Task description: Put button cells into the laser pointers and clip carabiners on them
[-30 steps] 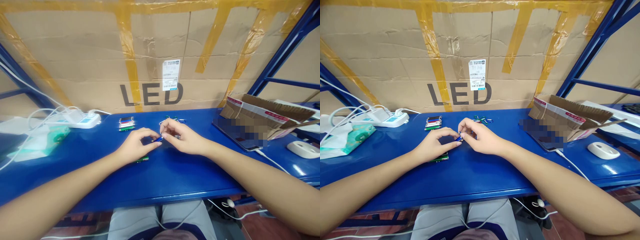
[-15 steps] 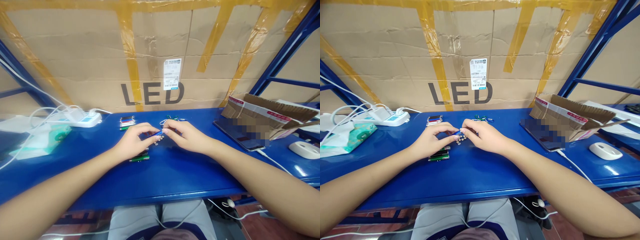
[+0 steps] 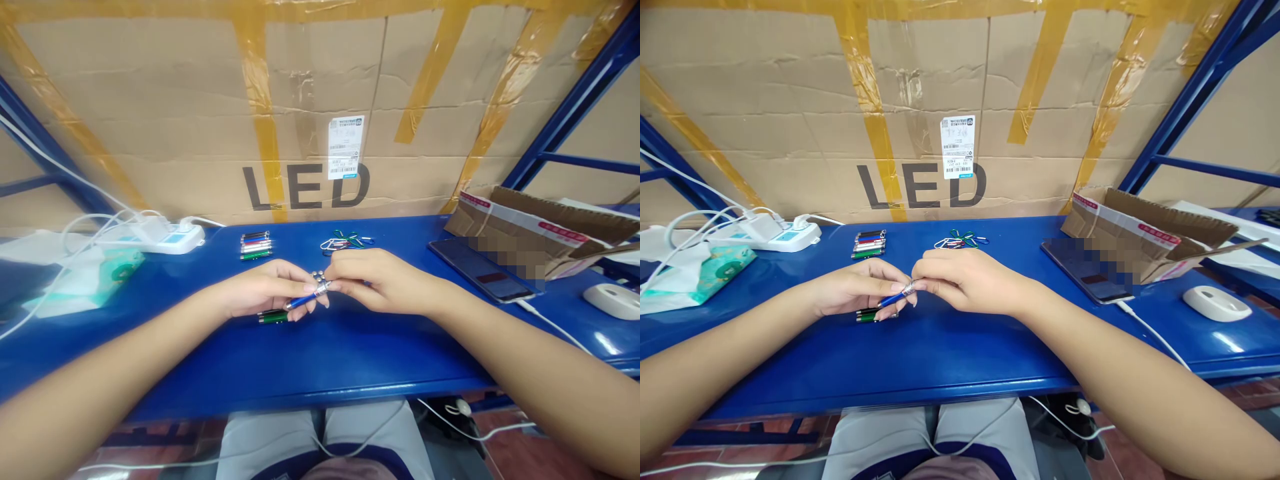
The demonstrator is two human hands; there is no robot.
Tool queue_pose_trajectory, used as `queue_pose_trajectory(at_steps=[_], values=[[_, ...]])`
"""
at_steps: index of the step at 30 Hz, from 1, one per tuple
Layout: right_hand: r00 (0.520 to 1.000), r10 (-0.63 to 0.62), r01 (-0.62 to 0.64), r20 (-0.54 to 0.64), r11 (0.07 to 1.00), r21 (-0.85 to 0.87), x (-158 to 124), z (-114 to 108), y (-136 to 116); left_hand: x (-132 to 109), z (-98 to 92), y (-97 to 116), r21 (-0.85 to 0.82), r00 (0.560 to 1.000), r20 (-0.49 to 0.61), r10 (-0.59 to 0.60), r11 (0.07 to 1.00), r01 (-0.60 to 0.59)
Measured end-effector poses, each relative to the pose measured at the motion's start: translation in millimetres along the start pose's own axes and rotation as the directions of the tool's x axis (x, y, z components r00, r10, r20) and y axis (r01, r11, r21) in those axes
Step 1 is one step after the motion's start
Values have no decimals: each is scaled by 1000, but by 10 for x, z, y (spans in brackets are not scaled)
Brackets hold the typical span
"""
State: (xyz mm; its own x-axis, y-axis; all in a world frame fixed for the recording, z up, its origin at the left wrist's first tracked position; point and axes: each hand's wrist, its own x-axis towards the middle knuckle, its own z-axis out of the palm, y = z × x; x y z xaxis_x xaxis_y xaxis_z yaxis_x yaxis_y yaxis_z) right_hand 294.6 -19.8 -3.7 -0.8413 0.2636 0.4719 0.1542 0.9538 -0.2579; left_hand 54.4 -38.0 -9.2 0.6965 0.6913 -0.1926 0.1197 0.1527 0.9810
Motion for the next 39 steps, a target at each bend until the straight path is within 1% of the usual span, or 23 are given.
queue_pose_trajectory(at_steps=[3,5,8,10,12,14,15,16,17,19,20,21,23,26,28,29,31,32,34,36,37,38,39], values=[[1000,10,-9,-4,996,94,14,-22,-29,-13,25,7,-50,999,34,-20,998,22],[999,26,-29,28,990,139,16,-30,-34,-15,30,10,-63,998,53,-35,997,38],[997,53,-63,59,981,184,11,-12,-19,-7,32,4,-30,999,35,-36,999,37],[995,98,-102,32,971,218,14,27,-1,4,47,-4,21,1000,-18,-2,1000,2],[980,198,-184,-20,940,287,28,82,9,16,87,-13,126,992,-110,58,991,-44],[935,353,-306,-40,859,411,52,137,1,23,150,-26,309,964,-211,160,947,-90],[899,437,-376,-18,793,480,66,160,-11,23,186,-37,432,940,-244,239,894,-115],[858,513,-442,23,714,543,80,179,-28,21,220,-50,567,906,-257,336,812,-141],[814,577,-498,68,632,595,93,194,-46,18,251,-68,699,862,-244,443,697,-160],[739,659,-559,140,484,673,111,214,-80,9,290,-111,883,777,-157,610,438,-165],[714,682,-564,161,423,709,116,221,-90,5,296,-135,932,748,-104,655,327,-157],[695,697,-557,177,366,746,119,227,-94,3,294,-158,960,734,-58,676,240,-145],[664,715,-532,218,247,810,123,240,-82,6,271,-193,986,737,3,676,122,-115],[631,719,-494,291,83,866,133,264,-35,31,214,-210,998,759,24,651,29,-57],[624,714,-483,318,33,875,144,286,-3,54,179,-198,998,757,10,653,43,-50],[624,713,-488,320,36,872,148,299,10,65,163,-188,996,751,-3,661,71,-58],[633,715,-524,296,115,844,148,323,32,80,136,-163,983,734,-45,678,163,-90],[645,718,-549,262,197,812,143,332,42,85,125,-150,968,734,-77,674,227,-107],[696,709,-566,117,440,697,124,335,58,87,107,-127,893,768,-168,619,425,-147],[789,612,-508,-61,705,495,98,317,73,84,96,-108,715,849,-254,463,681,-158],[838,533,-455,-116,800,391,85,303,79,82,95,-101,593,889,-279,364,793,-139],[879,455,-398,-140,864,308,74,290,85,80,97,-94,468,918,-290,272,877,-112],[910,390,-348,-142,903,250,66,278,90,79,103,-88,355,936,-293,194,931,-82]])
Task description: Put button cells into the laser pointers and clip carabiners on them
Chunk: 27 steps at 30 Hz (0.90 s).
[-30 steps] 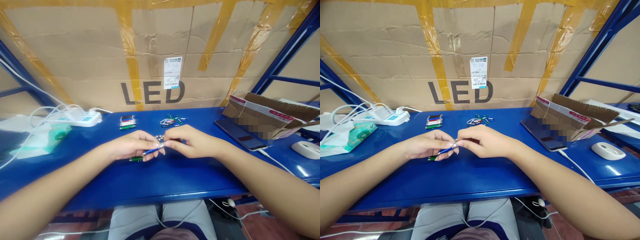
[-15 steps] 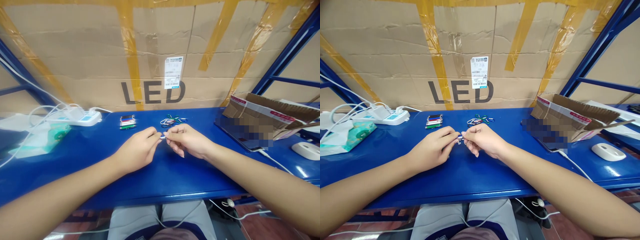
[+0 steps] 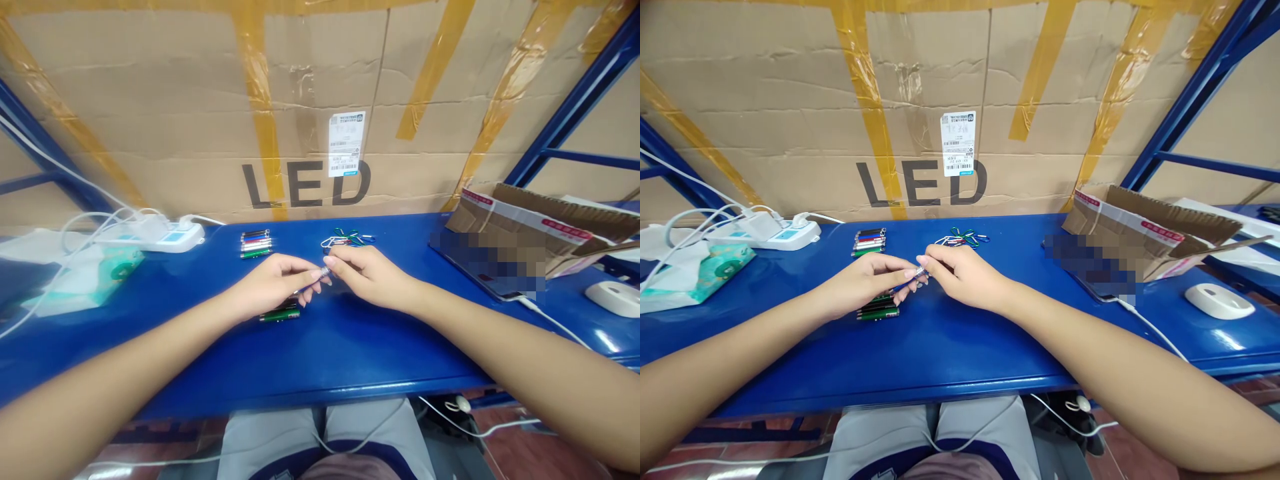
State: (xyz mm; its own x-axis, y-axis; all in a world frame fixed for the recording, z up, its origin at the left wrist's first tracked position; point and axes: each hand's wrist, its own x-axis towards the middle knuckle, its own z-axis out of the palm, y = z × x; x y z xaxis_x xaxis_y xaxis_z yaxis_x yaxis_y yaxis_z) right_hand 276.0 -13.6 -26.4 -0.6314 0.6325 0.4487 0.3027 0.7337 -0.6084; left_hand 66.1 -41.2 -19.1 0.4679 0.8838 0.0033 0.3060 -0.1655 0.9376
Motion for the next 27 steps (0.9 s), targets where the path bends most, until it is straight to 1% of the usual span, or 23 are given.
queue_pose_trajectory(at_steps=[1,3,4,6,8,12,15,17,19,20,21,22,24,27], values=[[999,-48,48,18,998,-29,-3,-9,2,-2,7,9,-83,998,22,-55,995,57],[995,-96,97,10,993,-68,-8,-11,-2,-7,32,31,-201,992,45,-117,972,124],[994,-107,105,-11,990,-90,-10,-5,-9,-11,48,44,-236,990,51,-130,962,139],[993,-106,100,-43,988,-118,-16,13,-36,-24,86,71,-244,991,40,-131,960,137],[995,-77,69,-66,991,-118,-24,33,-74,-45,126,94,-186,994,-5,-110,977,107],[997,33,-39,-68,996,-85,-34,68,-129,-96,196,104,18,995,-86,-51,998,52],[991,118,-123,-58,988,-90,-22,97,-103,-104,192,82,235,991,-110,81,970,-54],[989,138,-143,-61,985,-101,-5,113,-53,-85,130,64,418,977,-84,195,897,-143],[989,133,-140,-60,982,-129,11,117,6,-54,11,46,604,957,-43,287,770,-203],[991,126,-133,-53,978,-158,16,113,35,-37,-68,35,689,945,-49,324,696,-203],[993,113,-119,-40,974,-195,20,105,61,-21,-155,21,766,938,-58,341,618,-177],[996,91,-95,-25,968,-233,22,94,82,-7,-247,3,827,942,-73,328,547,-127],[1000,24,-19,11,952,-304,21,67,113,16,-427,-42,903,962,-121,244,430,4],[996,-53,77,73,921,-382,10,37,136,40,-621,-122,934,968,-219,126,315,171]])
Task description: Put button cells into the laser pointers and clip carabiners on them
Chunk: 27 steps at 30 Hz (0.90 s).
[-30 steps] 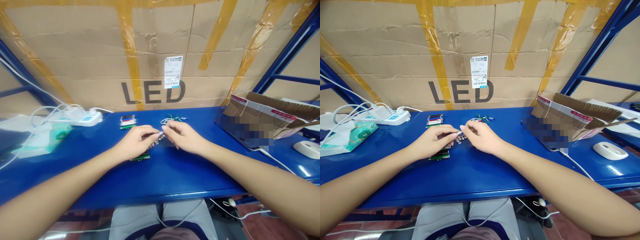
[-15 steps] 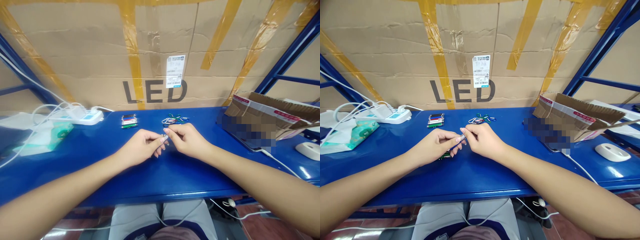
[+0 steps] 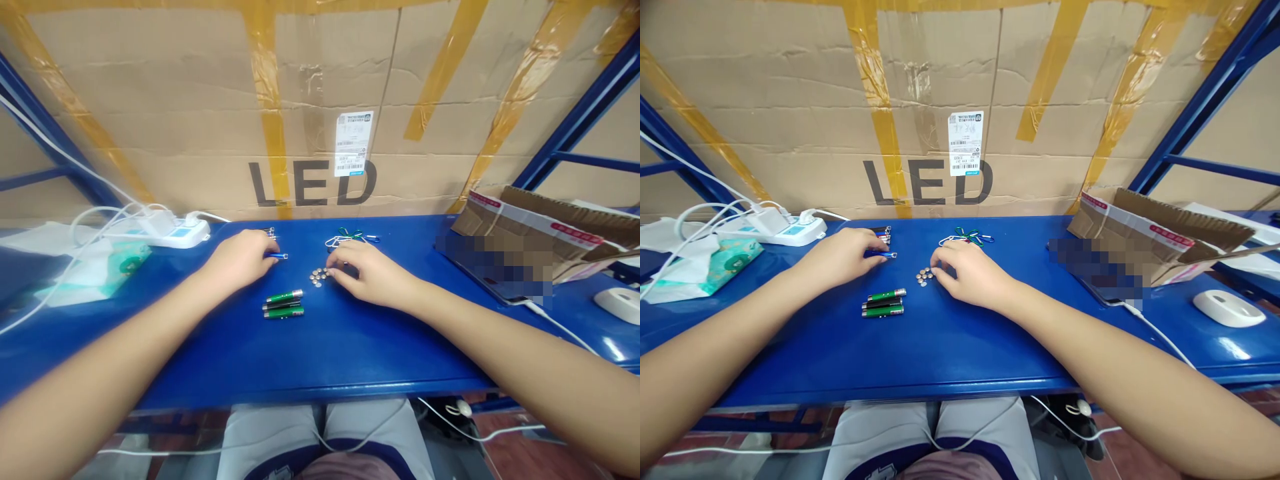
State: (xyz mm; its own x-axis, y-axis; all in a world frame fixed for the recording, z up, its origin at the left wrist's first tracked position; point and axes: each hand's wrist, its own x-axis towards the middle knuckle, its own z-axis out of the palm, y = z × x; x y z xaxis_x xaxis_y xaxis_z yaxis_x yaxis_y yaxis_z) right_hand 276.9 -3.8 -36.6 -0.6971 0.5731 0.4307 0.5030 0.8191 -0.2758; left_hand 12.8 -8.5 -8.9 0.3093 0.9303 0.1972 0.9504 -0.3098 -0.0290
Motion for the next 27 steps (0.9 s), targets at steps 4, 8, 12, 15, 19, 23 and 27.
queue_pose_trajectory(at_steps=[4,8,12,15,19,23,27], values=[[994,23,-10,104,992,-128,-22,12,33,31,50,-96,67,992,60,-112,992,108],[984,117,-96,136,984,-149,-26,48,97,27,60,-102,64,989,57,-134,989,130],[983,119,-104,139,989,-109,-15,70,142,6,-1,-63,48,993,-20,-116,992,117],[984,108,-95,139,991,-95,-6,77,150,-3,-70,-2,-64,996,-15,-85,994,84],[985,114,-104,127,991,-84,2,81,161,-23,-112,56,-324,982,167,91,946,-33],[984,131,-122,121,989,-77,7,79,167,-80,-112,95,-457,924,302,234,886,-76],[979,163,-155,120,985,-78,6,56,140,-117,-143,138,-504,880,365,303,859,-88]])
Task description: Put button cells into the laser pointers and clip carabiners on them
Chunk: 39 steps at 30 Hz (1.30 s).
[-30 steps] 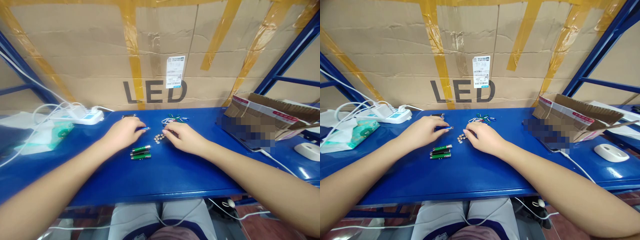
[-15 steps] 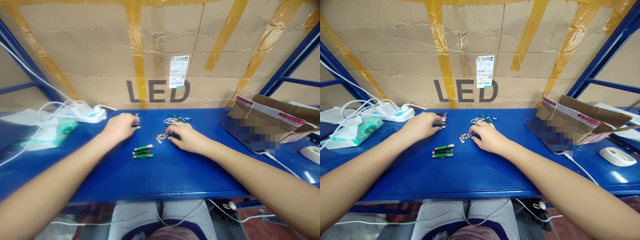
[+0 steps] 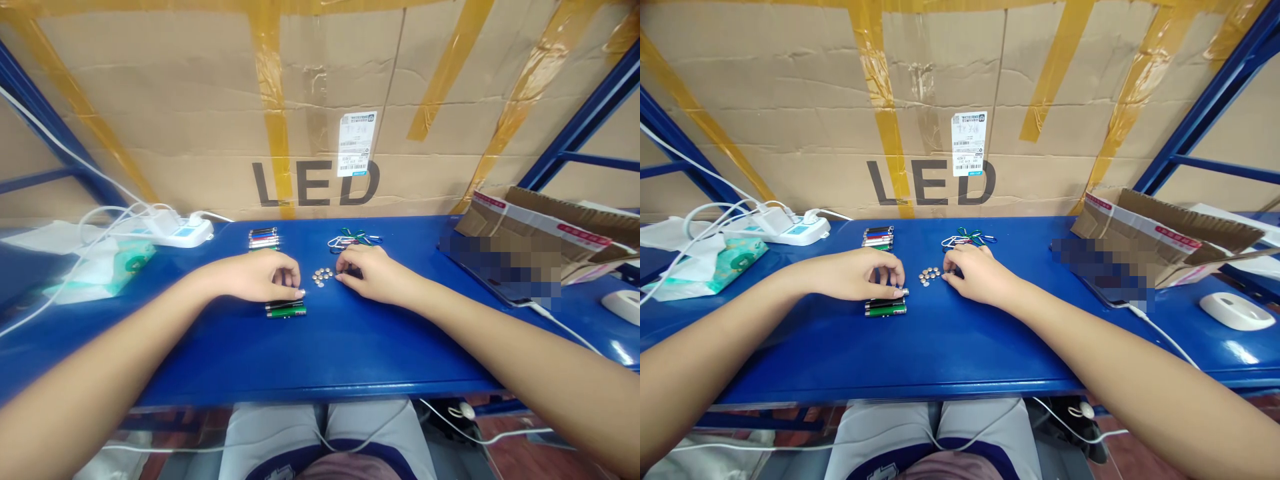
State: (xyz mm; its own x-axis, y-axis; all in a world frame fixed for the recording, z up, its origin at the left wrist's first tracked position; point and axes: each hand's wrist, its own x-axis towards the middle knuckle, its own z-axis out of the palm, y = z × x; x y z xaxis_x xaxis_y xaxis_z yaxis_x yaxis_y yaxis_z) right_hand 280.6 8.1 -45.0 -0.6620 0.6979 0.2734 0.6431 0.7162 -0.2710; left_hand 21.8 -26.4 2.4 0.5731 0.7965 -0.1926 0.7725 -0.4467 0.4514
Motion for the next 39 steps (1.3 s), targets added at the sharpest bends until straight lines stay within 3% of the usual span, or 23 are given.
queue_pose_trajectory(at_steps=[5,8,14,22,29,39], values=[[998,54,-55,43,998,12,-11,-83,-36,10,-21,-15,-11,998,64,16,1000,-15],[994,80,-80,73,997,2,-11,-130,-43,14,-16,-38,-9,999,42,8,1000,-8],[995,60,-61,83,998,20,-14,-162,-65,43,53,29,-25,985,-155,71,997,-76],[996,19,-25,84,997,69,-33,-155,-84,185,359,184,-180,887,-433,160,949,-258],[992,49,-59,117,995,79,-24,-139,-74,245,471,197,-270,845,-526,93,924,-270],[986,15,-44,164,984,170,-47,-180,-80,285,507,167,-303,825,-564,36,921,-247]])
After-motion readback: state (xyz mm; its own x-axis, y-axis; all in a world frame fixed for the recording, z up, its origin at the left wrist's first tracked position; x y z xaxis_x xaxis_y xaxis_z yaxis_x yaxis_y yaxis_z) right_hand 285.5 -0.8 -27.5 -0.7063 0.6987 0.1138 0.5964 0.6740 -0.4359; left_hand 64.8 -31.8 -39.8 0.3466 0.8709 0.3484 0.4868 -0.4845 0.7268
